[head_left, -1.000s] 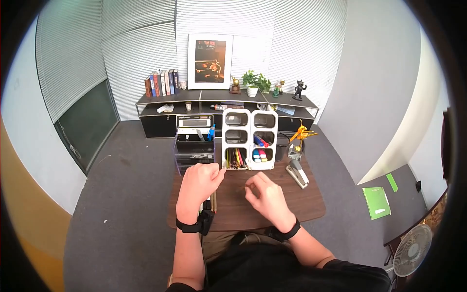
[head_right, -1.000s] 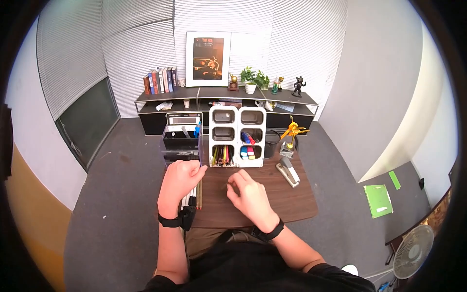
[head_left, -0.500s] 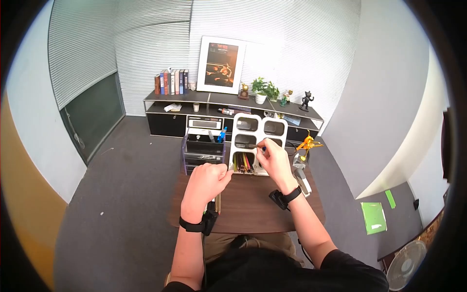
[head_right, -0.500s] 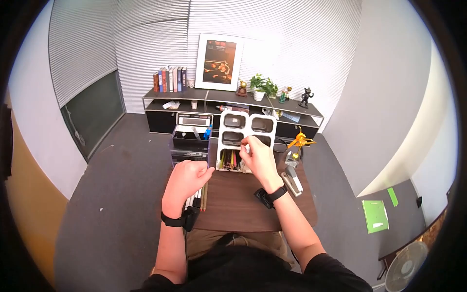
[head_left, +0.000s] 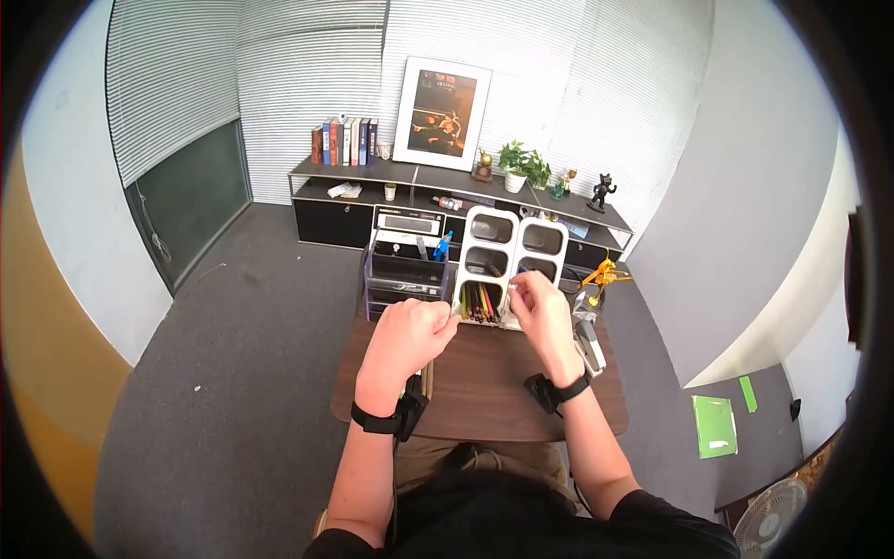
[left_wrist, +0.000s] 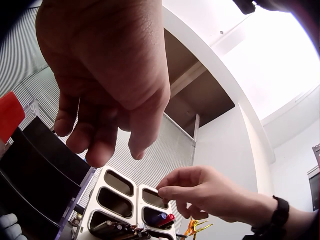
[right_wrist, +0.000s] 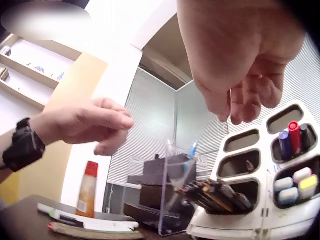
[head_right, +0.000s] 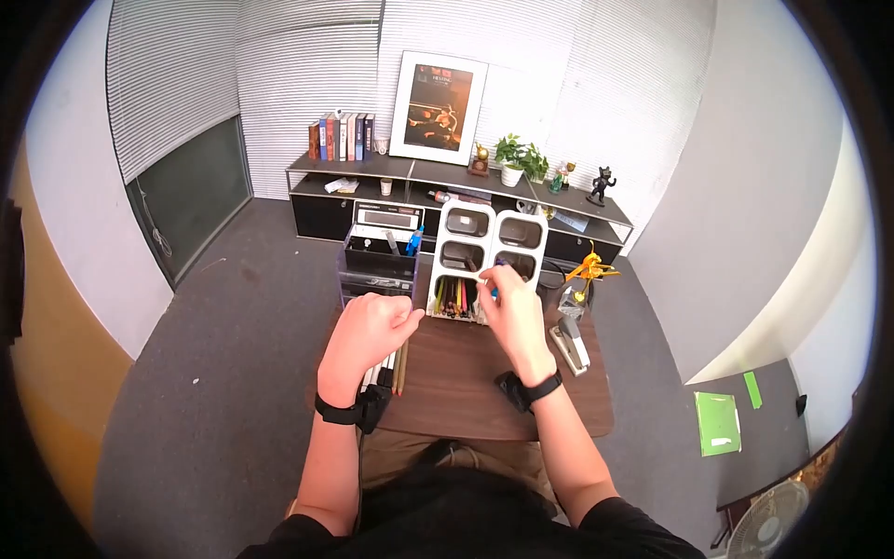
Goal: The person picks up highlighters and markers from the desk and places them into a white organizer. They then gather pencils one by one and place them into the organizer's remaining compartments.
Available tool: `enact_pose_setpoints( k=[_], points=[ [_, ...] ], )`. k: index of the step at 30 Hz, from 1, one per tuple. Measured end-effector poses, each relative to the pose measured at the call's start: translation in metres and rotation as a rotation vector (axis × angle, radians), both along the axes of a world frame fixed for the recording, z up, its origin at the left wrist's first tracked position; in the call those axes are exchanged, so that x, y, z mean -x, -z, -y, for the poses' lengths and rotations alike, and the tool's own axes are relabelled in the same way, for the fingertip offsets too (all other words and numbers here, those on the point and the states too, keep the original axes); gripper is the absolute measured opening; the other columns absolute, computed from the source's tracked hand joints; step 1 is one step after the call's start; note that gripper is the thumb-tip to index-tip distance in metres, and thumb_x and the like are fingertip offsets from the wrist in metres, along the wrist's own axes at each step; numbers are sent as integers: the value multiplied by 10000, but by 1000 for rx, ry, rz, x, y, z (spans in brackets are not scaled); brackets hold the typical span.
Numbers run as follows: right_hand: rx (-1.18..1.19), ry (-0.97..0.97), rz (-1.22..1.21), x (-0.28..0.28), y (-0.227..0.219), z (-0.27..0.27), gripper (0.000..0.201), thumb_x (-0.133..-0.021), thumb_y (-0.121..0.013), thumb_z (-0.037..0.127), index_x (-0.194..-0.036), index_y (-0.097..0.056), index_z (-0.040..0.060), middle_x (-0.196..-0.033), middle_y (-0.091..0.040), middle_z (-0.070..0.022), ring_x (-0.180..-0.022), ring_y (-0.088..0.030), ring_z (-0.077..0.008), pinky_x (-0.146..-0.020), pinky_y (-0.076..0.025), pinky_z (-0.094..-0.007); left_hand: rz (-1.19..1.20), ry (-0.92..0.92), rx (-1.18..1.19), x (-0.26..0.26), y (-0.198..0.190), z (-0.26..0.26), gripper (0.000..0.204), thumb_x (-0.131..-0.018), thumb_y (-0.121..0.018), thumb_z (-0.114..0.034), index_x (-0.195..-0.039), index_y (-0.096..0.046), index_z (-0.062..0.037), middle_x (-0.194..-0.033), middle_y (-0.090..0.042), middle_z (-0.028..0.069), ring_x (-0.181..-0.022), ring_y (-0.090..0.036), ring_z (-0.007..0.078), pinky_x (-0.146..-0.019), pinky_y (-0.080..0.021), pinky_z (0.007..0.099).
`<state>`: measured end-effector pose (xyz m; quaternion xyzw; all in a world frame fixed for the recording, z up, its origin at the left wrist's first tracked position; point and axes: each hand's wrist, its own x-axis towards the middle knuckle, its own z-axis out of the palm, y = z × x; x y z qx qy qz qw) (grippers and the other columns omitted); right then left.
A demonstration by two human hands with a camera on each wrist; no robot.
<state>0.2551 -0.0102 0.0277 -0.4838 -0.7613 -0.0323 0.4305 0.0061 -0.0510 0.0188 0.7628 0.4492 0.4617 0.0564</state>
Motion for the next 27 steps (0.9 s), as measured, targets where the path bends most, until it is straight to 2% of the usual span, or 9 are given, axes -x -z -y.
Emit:
enact_pose_setpoints(
  k=[2,3,5,6,9,12,16,24,27],
  points=[
    [71,-92,-29,7,1,30,169,-975,-776,127,-1123,-727,61,-933,-743,-137,-687,-702,-302,-650,-568,-420,-4,5,2,-1,-3,2,443,-956,-787,-238,-690,-528,3,-630,-556,216,-629,-591,456,-598,-471,508],
    [194,-121,22,11,5,47,173,-978,-773,141,-1128,-733,67,-944,-749,-135,-710,-717,-322,-669,-583,-430,-26,-2,19,-2,-4,2,397,-962,-773,-229,-706,-570,-3,-649,-597,211,-651,-625,449,-617,-499,515],
    [227,-302,155,17,18,73,243,-960,-794,174,-1177,-754,72,-969,-769,-117,-811,-742,-326,-727,-598,-434,-57,2,42,-4,-2,3,355,-967,-759,-220,-722,-611,-9,-669,-638,206,-674,-659,441,-635,-526,521],
    [329,-356,196,21,27,82,290,-954,-804,192,-1220,-751,92,-942,-761,-113,-863,-749,-336,-759,-604,-454,-32,8,26,-6,0,1,392,-960,-774,-224,-708,-571,-3,-649,-595,210,-648,-620,447,-613,-494,511],
    [416,-468,267,34,57,103,415,-993,-778,283,-1349,-699,85,-1075,-697,-133,-866,-744,-358,-745,-619,-483,-23,25,17,-10,0,1,436,-950,-793,-225,-696,-524,7,-627,-548,210,-616,-573,451,-588,-458,499],
    [375,-416,372,43,68,111,510,-1005,-772,345,-1435,-652,98,-1138,-631,-151,-855,-733,-382,-728,-620,-482,-40,9,62,-10,-3,2,438,-950,-794,-218,-700,-516,12,-623,-535,205,-616,-567,446,-587,-453,496],
    [311,-416,371,47,76,112,520,-1000,-778,358,-1413,-640,73,-1140,-602,-148,-853,-727,-394,-720,-622,-484,-61,-1,66,-9,-1,1,441,-953,-791,-211,-707,-506,19,-624,-515,199,-617,-556,438,-586,-442,493],
    [291,-305,255,50,92,114,370,-1022,-757,290,-1239,-617,26,-1116,-617,-151,-877,-719,-410,-739,-612,-500,-58,12,66,-10,-2,2,462,-960,-790,-221,-714,-482,21,-619,-488,191,-601,-506,434,-575,-421,487],
    [338,-261,205,51,94,115,310,-1015,-745,215,-1222,-616,23,-1079,-627,-160,-888,-721,-414,-744,-610,-507,-94,-7,79,-9,-5,4,439,-954,-795,-195,-690,-506,3,-612,-537,176,-598,-573,418,-575,-461,486]
  ],
)
